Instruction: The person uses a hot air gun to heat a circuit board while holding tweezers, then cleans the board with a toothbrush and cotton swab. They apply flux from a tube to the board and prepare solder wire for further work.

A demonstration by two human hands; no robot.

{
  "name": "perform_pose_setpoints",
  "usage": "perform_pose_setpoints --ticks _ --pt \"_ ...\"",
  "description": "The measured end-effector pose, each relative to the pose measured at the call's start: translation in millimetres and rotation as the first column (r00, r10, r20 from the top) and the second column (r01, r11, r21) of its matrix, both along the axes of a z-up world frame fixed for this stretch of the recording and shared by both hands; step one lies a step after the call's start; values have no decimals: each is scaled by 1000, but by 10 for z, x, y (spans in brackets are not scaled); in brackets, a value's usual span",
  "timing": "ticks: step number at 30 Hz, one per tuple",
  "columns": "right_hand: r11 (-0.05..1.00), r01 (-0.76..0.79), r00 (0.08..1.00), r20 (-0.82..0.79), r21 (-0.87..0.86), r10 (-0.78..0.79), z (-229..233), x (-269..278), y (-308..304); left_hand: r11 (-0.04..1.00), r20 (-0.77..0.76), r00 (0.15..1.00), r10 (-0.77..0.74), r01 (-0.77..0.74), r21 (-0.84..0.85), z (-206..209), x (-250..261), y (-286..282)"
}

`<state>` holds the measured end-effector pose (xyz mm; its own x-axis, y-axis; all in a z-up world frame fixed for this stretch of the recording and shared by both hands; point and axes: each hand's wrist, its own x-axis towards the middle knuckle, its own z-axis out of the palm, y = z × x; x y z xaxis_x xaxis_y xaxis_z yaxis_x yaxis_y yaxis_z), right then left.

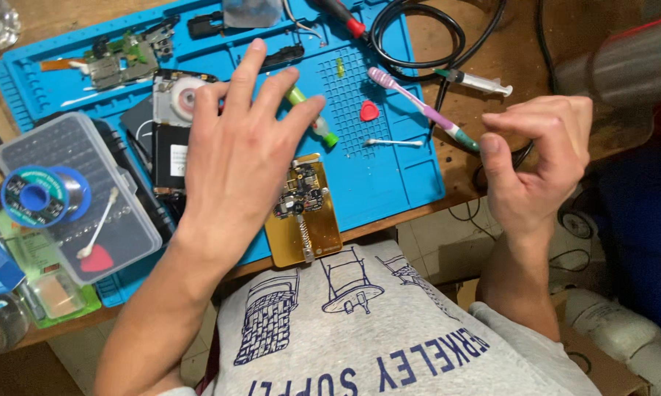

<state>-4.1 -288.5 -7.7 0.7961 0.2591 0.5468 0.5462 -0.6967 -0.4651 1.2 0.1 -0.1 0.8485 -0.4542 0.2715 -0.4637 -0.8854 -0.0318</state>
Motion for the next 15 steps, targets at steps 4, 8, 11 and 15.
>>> perform_pose_setpoints --ticks 4,8,11,15 --pt "1000 5 1000 -9 21 -5 -17 14 -11 1000 40 999 11 -10 -12 -33 50 -26" --pt "998 -15 1000 -16 69 16 -25 11 42 1000 56 998 1 -1 -14 -104 78 -9" --pt "993 -72 997 47 95 68 -180 42 46 999 136 991 -17 13 29 -101 98 -7" --pt "994 -78 997 -19 75 80 -126 17 362 976 89 983 -158 169 -135 75 77 -14"
